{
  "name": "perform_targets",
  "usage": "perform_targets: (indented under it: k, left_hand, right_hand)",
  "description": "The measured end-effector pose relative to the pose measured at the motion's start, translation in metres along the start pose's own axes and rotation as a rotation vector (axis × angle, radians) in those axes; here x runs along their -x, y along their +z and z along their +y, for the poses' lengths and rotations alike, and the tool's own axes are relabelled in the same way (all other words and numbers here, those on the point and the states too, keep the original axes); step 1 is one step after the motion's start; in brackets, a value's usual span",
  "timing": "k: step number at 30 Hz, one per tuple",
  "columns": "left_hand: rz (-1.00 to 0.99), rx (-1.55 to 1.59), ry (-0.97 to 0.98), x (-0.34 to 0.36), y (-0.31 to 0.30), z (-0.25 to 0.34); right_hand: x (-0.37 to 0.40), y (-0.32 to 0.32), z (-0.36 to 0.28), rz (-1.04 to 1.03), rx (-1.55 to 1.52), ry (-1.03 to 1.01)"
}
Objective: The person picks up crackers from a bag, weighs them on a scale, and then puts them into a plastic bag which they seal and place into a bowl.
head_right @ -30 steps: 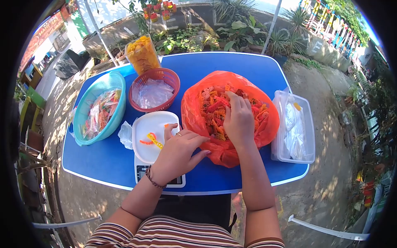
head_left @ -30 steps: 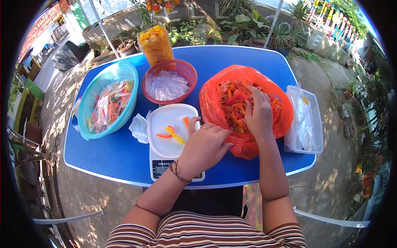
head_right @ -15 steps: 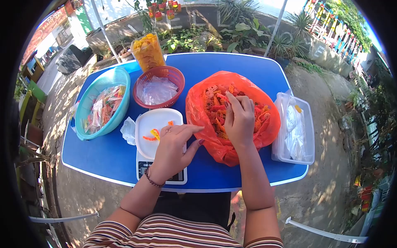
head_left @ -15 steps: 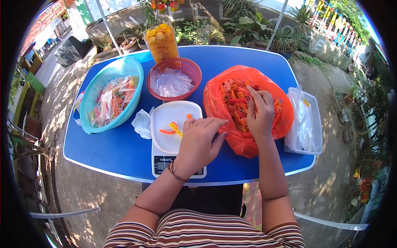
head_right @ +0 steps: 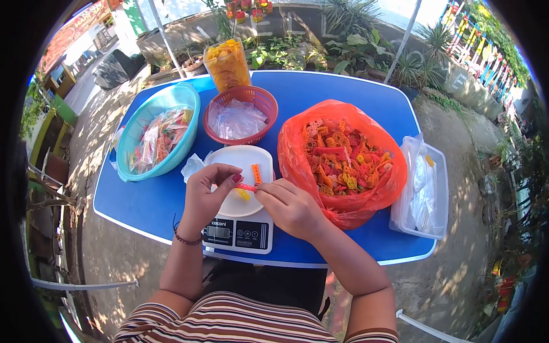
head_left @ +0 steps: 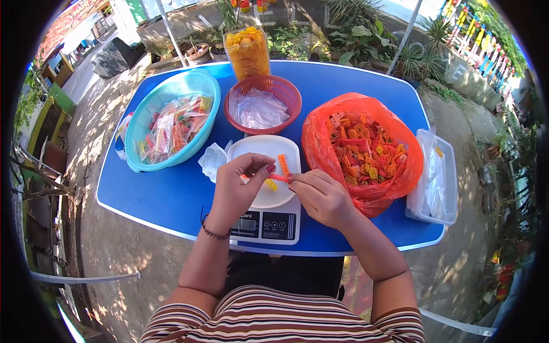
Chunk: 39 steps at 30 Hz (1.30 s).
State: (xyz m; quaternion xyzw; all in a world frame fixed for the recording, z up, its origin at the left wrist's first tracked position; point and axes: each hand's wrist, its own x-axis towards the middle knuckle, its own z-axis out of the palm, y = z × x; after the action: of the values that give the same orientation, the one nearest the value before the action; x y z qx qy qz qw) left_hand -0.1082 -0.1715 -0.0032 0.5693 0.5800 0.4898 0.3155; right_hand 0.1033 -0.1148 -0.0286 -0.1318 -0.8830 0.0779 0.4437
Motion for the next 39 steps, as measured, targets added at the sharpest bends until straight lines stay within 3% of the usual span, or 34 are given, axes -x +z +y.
perform_targets:
  k: [4, 14, 19, 25, 29, 32, 33, 36, 37, 39]
  left_hand:
    - [0.130, -0.143, 0.113, -0.008, -0.009, -0.004]
    - [0.093, -0.166, 0.088, -0.005, -0.022, -0.005]
    - [-0.003, -0.163, 0.167, -0.008, -0.029, -0.013]
    - [0.032, -0.221, 0.277, -0.027, -0.052, -0.016]
    - [0.086, -0.002, 0.232, -0.059, -0.059, -0.020]
    - [0.266, 0.060, 0.496, -0.075, -0.055, -0.036]
    - [0.286, 0.089, 0.507, -0.074, -0.056, -0.038]
    - [0.348, -0.019, 0.684, -0.069, -0.059, -0.050]
    - [0.286, -0.029, 0.611, -0.064, -0.061, -0.053]
    - [0.313, -0.127, 0.701, -0.065, -0.061, -0.053]
  right_hand:
    - [-0.006, -0.008, 0.000, 0.077, 0.019, 0.041]
    - [-0.004, -0.008, 0.003, 0.022, 0.022, 0.035]
    - [-0.005, -0.005, 0.001, -0.026, 0.060, 0.020]
    - [-0.037, 0.011, -0.005, -0.122, 0.130, 0.146]
    - [-0.083, 0.044, 0.006, -0.154, 0.195, 0.304]
    - [-0.107, 0.088, 0.028, -0.179, 0.290, 0.441]
    - [-0.116, 0.097, 0.031, -0.193, 0.324, 0.490]
    - [-0.135, 0.100, 0.032, -0.597, 0.338, 0.633]
    - [-0.138, 0.098, 0.031, -0.615, 0.312, 0.651]
    - [-0.131, 0.099, 0.032, -0.360, 0.276, 0.598]
